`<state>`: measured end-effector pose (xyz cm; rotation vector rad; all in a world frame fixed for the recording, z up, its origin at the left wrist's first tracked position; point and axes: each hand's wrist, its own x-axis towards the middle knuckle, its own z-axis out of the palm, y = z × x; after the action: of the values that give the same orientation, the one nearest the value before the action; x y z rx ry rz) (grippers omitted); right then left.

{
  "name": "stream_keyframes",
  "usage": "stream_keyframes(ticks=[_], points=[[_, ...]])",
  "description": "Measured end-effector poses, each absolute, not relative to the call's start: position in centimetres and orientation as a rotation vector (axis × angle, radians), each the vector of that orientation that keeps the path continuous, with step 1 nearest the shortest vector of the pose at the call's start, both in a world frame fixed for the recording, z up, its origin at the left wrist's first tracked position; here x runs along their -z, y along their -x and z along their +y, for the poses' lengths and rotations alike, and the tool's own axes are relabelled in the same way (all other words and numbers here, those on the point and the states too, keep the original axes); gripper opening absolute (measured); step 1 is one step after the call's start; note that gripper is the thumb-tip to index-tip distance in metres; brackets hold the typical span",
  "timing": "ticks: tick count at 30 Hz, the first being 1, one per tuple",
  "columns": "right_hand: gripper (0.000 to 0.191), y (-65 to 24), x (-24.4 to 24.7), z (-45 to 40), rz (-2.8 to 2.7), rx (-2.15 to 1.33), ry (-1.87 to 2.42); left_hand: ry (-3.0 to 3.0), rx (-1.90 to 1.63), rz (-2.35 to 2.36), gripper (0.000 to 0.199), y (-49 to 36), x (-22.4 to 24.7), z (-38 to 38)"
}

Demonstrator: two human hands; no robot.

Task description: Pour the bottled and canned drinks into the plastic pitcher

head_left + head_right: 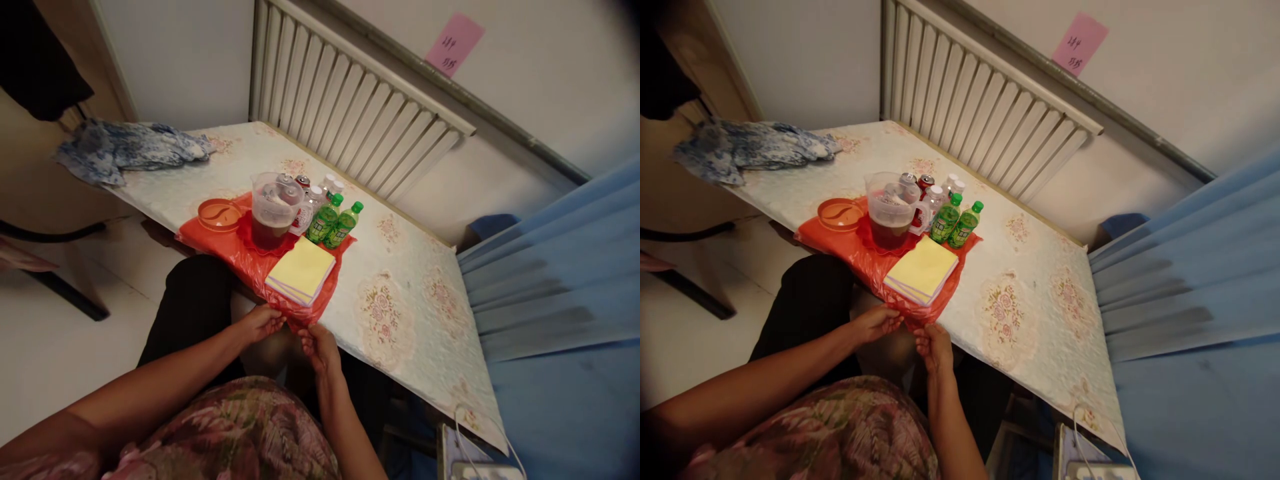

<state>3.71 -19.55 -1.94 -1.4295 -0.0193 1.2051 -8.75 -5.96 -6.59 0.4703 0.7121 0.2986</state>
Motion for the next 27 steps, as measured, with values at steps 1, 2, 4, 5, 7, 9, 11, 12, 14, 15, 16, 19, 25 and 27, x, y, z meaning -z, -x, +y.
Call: stream_keyframes(ticks=[1, 2, 4, 5, 7, 9, 11, 12, 14, 15, 16, 19, 25, 27], points=[[0.014, -3.6, 1.9, -19.5, -0.005, -1.219, 1.413, -0.464, -0.301, 0.722, 0.019, 8.7, 6.5, -6.0], [0.014, -3.5, 1.8, -19.5, 0.006, -1.232, 1.394, -0.456, -0.303, 0.734, 0.019, 8.7, 6.4, -6.0], [0.013, -3.2, 1.8, -19.4, 0.023, -1.251, 1.338, -0.443, -0.306, 0.748, 0.02, 8.7, 6.2, -6.1], [0.013, -3.1, 1.8, -19.4, 0.03, -1.259, 1.303, -0.436, -0.306, 0.751, 0.02, 8.7, 6.1, -6.1], [0.013, -2.9, 2.0, -19.4, 0.04, -1.267, 1.237, -0.426, -0.304, 0.752, 0.019, 8.8, 5.9, -6.1], [0.015, -2.7, 2.1, -19.3, 0.042, -1.256, 1.2, -0.415, -0.305, 0.749, 0.018, 8.8, 5.7, -6.2], [0.018, -2.6, 2.2, -19.2, 0.046, -1.231, 1.187, -0.401, -0.31, 0.747, 0.019, 8.8, 5.5, -6.2], [0.02, -2.5, 2.2, -19.1, 0.049, -1.219, 1.184, -0.394, -0.315, 0.747, 0.02, 8.8, 5.5, -6.3], [0.022, -2.4, 2.1, -19.0, 0.05, -1.202, 1.182, -0.377, -0.323, 0.749, 0.02, 8.8, 5.3, -6.3], [0.024, -2.4, 2.1, -19.0, 0.048, -1.194, 1.182, -0.37, -0.327, 0.75, 0.019, 8.8, 5.3, -6.3], [0.025, -2.3, 2.1, -18.9, 0.042, -1.186, 1.181, -0.362, -0.331, 0.752, 0.019, 8.8, 5.2, -6.4], [0.027, -2.1, 2.0, -18.9, 0.011, -1.151, 1.189, -0.346, -0.339, 0.758, 0.016, 8.9, 5.1, -6.5], [0.03, -2.0, 2.5, -18.8, -0.046, -1.084, 1.23, -0.361, -0.249, 0.805, 0.011, 9.4, 5.5, -6.9], [0.031, -2.0, 2.8, -18.7, -0.042, -1.051, 1.237, -0.379, -0.202, 0.802, 0.009, 9.4, 5.4, -7.1]])
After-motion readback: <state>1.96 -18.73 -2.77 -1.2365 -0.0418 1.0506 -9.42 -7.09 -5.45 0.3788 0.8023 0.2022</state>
